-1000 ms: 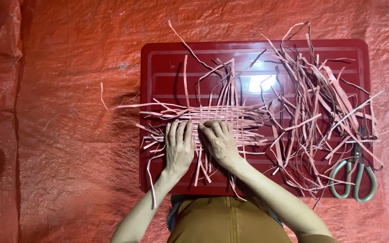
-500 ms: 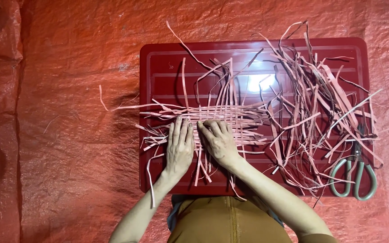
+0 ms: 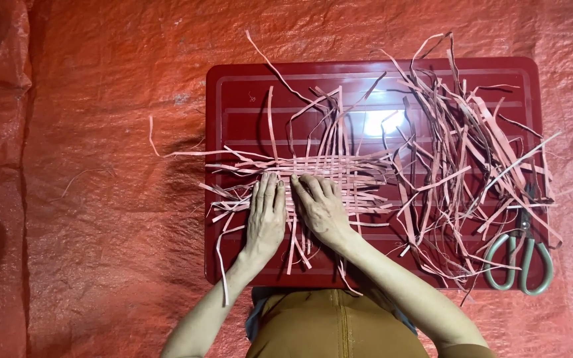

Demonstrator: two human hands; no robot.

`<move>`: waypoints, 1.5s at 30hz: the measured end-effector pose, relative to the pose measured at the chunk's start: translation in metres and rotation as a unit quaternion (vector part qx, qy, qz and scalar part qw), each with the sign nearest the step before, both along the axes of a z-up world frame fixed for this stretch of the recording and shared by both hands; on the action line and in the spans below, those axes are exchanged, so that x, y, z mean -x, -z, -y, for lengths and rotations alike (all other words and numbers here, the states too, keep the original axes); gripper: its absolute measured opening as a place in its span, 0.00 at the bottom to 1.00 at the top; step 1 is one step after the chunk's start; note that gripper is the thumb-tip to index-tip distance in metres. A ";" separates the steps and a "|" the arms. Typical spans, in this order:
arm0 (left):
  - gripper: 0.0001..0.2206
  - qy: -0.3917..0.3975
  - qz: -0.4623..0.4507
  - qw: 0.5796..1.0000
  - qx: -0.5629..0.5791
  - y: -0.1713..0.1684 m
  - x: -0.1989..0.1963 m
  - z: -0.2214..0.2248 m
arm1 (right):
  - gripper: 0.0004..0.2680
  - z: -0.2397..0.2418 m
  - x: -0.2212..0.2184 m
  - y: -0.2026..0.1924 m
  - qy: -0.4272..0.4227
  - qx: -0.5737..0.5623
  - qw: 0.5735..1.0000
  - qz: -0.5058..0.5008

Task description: Weaving thin pink plastic strips together on a red tray to create a woven mat.

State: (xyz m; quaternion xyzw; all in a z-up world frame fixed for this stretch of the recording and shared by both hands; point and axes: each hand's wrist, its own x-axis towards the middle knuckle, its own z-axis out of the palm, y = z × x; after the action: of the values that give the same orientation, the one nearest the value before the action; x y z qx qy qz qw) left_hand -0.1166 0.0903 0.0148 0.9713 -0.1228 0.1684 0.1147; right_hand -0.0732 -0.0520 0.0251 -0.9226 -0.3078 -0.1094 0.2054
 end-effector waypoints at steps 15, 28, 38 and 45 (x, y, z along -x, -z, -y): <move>0.15 -0.003 0.003 1.000 -0.004 -0.005 -0.005 0.003 | 0.18 -0.003 -0.002 -0.006 -0.003 0.018 1.000 0.011; 0.18 0.007 -0.064 0.998 -0.022 0.001 -0.005 0.000 | 0.22 -0.005 -0.002 -0.013 0.016 0.018 0.999 -0.023; 0.16 0.006 -0.033 0.999 -0.006 -0.012 -0.012 0.000 | 0.18 -0.005 -0.002 -0.014 0.007 0.022 1.000 -0.003; 0.17 0.013 -0.025 0.999 -0.024 -0.009 -0.011 0.000 | 0.18 -0.001 0.001 -0.016 0.002 -0.010 0.999 -0.038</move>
State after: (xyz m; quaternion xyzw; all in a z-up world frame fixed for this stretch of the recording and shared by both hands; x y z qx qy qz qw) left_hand -0.1057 0.0902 0.0243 0.9760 -0.1365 0.1394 0.0963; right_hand -0.0741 -0.0513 0.0416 -0.9248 -0.2966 -0.0778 0.2254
